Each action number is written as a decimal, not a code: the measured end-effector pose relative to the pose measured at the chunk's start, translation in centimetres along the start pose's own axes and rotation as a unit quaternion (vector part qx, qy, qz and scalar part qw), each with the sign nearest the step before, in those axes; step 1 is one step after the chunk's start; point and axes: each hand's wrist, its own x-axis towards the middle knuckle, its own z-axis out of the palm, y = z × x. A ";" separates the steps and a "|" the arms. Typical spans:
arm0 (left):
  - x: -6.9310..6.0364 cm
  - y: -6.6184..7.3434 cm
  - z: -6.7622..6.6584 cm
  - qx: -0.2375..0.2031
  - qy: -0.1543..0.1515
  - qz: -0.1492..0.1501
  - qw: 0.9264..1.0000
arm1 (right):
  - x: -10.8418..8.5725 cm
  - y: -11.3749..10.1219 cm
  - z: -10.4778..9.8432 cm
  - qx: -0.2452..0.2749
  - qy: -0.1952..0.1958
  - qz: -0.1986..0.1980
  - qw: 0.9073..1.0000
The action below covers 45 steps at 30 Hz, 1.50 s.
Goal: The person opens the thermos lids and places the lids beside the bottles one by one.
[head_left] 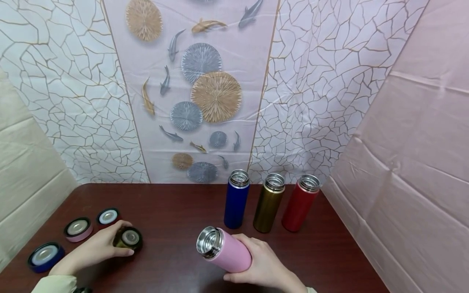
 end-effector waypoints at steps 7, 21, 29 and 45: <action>-0.6 -1.0 -0.2 0.023 0.006 -0.013 1.000 | -0.1 0.1 0.0 0.000 0.011 0.001 1.000; -1.6 -2.5 -0.7 0.041 0.004 -0.025 0.999 | -0.1 0.8 -0.6 0.023 0.068 0.029 0.997; -1.5 -2.5 -0.8 0.033 0.002 -0.018 0.999 | -0.3 1.5 -1.2 0.065 0.095 0.079 0.990; -1.1 -2.6 -0.9 -0.008 -0.035 -0.050 0.998 | -0.8 3.2 -1.7 0.121 0.145 0.128 0.974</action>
